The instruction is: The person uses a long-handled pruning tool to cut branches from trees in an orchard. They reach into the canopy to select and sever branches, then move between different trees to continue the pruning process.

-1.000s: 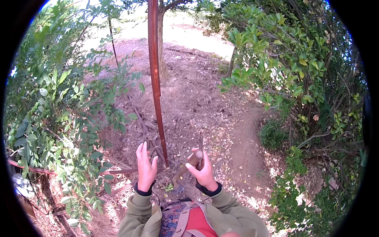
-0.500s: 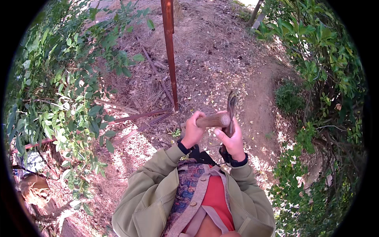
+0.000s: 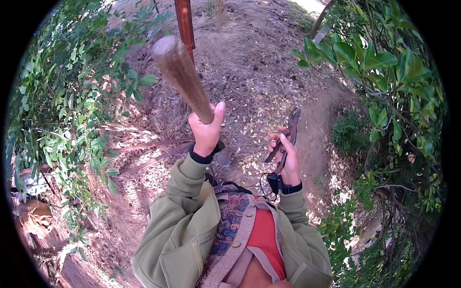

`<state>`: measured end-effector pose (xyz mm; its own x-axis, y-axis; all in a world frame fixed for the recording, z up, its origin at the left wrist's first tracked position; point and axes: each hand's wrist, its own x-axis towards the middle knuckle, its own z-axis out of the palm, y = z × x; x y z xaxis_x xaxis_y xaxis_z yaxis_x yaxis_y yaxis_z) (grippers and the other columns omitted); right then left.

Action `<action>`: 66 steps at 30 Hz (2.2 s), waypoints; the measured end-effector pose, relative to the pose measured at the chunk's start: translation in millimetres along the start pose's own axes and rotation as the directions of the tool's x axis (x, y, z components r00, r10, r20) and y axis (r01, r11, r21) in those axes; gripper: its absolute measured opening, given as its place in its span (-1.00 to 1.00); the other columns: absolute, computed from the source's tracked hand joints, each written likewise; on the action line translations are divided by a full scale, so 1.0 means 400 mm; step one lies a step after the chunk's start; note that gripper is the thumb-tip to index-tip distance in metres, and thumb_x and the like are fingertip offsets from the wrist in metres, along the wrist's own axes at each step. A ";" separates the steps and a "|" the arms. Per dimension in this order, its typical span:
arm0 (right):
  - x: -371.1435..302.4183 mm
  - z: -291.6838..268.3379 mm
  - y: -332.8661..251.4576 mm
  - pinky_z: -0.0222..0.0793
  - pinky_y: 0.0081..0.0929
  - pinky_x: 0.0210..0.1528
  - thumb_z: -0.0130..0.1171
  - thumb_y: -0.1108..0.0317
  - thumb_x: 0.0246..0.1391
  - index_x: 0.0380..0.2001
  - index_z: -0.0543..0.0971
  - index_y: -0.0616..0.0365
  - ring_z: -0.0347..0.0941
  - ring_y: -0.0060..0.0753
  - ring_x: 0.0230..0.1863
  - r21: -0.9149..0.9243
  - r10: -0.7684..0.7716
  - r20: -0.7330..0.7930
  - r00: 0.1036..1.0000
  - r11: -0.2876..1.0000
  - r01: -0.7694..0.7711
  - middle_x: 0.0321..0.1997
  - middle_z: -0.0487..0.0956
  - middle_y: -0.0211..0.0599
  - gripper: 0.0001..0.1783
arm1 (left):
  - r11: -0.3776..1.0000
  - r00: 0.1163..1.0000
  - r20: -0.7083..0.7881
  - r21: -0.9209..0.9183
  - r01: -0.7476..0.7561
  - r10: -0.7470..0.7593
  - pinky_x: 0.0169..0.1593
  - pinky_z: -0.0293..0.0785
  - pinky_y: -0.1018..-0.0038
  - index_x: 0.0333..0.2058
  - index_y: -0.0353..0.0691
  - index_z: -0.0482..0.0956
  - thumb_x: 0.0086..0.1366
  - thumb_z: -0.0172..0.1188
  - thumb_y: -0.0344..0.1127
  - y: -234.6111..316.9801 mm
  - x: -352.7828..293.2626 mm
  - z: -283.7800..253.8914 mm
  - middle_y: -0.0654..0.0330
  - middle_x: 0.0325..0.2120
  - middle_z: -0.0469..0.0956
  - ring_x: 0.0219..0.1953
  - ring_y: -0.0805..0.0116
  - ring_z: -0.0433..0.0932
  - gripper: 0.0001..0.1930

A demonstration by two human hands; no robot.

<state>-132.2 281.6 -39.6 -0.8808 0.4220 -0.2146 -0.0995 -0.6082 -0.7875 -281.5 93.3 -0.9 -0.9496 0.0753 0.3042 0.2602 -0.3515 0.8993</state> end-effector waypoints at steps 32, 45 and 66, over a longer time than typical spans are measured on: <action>1.064 -0.058 -0.164 0.41 -0.28 -0.05 -0.05 0.27 0.24 -0.05 0.47 0.38 0.48 -0.25 -0.17 0.275 0.278 -0.096 0.956 0.930 -0.243 -0.25 0.53 -0.15 -0.63 | 0.997 0.984 -0.158 -0.003 0.080 -0.079 -0.55 0.14 0.57 -0.68 -0.24 0.35 0.24 0.25 -0.42 -0.623 0.848 0.388 0.47 -0.75 0.27 -0.63 0.70 0.20 -0.66; 1.774 -0.129 -0.286 0.26 -0.55 -0.55 -0.04 0.14 0.27 -0.25 0.48 0.24 0.30 -0.57 -0.60 0.129 0.594 0.113 0.797 0.786 -0.604 -0.55 0.42 -0.46 -0.66 | 0.992 0.963 -0.254 0.101 -0.071 0.094 -0.58 0.12 0.60 -0.53 -0.18 0.29 0.31 0.09 -0.47 -0.689 1.238 0.572 0.32 -0.73 0.29 -0.69 0.58 0.22 -0.77; 2.529 -0.096 -0.538 0.27 -0.55 -0.53 0.00 0.07 0.22 -0.38 0.44 0.11 0.28 -0.56 -0.62 0.189 0.542 0.035 0.840 0.822 -0.538 -0.63 0.37 -0.49 -0.68 | 0.772 0.724 -0.275 0.139 -0.621 0.632 -0.63 0.19 0.54 -0.54 -0.22 0.31 0.25 0.02 -0.50 -0.816 1.974 0.783 0.24 -0.75 0.33 -0.73 0.49 0.28 -0.82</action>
<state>-984.1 865.3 -109.6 -0.8098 0.0016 -0.5866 0.3042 -0.8539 -0.4222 -1061.3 559.8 44.2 -0.5715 -0.4241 0.7026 0.8144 -0.1882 0.5489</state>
